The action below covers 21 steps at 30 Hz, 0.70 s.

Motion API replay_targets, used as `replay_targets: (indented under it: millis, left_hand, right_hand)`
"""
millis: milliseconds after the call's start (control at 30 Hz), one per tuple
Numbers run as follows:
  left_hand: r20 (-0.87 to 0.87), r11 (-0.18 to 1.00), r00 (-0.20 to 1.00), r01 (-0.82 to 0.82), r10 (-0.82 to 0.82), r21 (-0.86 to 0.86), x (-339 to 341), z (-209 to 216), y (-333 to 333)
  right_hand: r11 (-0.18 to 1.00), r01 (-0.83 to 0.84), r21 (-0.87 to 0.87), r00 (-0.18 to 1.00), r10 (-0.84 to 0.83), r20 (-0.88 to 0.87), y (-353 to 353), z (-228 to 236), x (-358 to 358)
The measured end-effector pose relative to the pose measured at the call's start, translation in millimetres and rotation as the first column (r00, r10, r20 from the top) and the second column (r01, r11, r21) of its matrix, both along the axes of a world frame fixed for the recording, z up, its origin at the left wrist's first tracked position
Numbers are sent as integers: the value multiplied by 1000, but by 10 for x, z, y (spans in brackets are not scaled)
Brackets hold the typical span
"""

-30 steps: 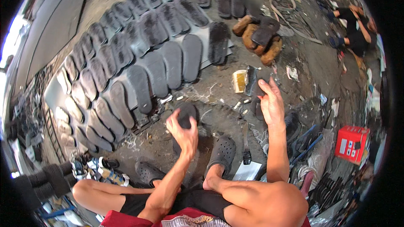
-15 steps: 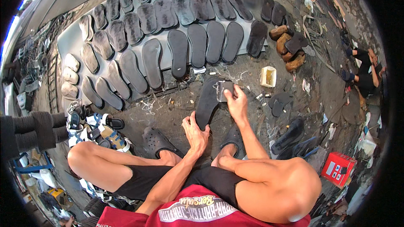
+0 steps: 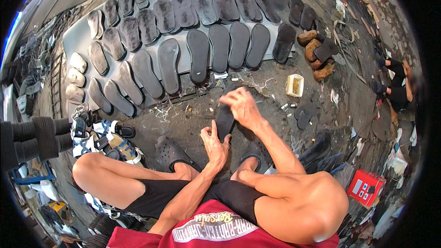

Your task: The person sits on the ground and scrubs the soles of black shoes using a small brush and a liquid from a container. They repeatedly dip the brush into the liquid and scrub the textured bottom of each shoe, then place the cleaned soles back in a row.

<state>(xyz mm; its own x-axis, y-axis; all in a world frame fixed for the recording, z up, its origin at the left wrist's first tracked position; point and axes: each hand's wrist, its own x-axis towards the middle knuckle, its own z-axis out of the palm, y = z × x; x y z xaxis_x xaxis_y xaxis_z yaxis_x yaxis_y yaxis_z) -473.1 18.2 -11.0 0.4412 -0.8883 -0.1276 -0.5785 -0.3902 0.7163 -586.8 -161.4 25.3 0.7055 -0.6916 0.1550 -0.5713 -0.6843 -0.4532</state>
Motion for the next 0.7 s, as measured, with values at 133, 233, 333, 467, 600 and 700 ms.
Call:
replay_targets:
  millis: [133, 233, 333, 467, 600, 700]
  left_hand:
    - [-16, 1000, 1000, -9, 9, 11, -7, 30, -7]
    - [-12, 1000, 1000, -11, 11, -5, -4, 14, 18]
    - [-22, 1000, 1000, -8, 8, 19, -12, 36, -31]
    - [10, 1000, 1000, -10, 10, 2, -22, 63, 0]
    - [-7, 1000, 1000, -13, 13, -1, -5, 34, 2]
    - [-41, 1000, 999, -21, 22, 10, -3, 44, -37]
  right_hand:
    - [992, -45, -118, 999, 41, -32, -230, 130, -188]
    - [975, 157, -157, 986, -165, -36, -177, 55, -461]
    - [970, 236, -62, 965, -241, -98, 296, -48, -560]
    - [914, 403, -48, 914, -399, 70, 47, 105, -365]
    - [997, 67, -35, 997, -68, -32, 112, 99, -74]
    - [922, 333, -195, 943, -322, 88, -24, 90, -282]
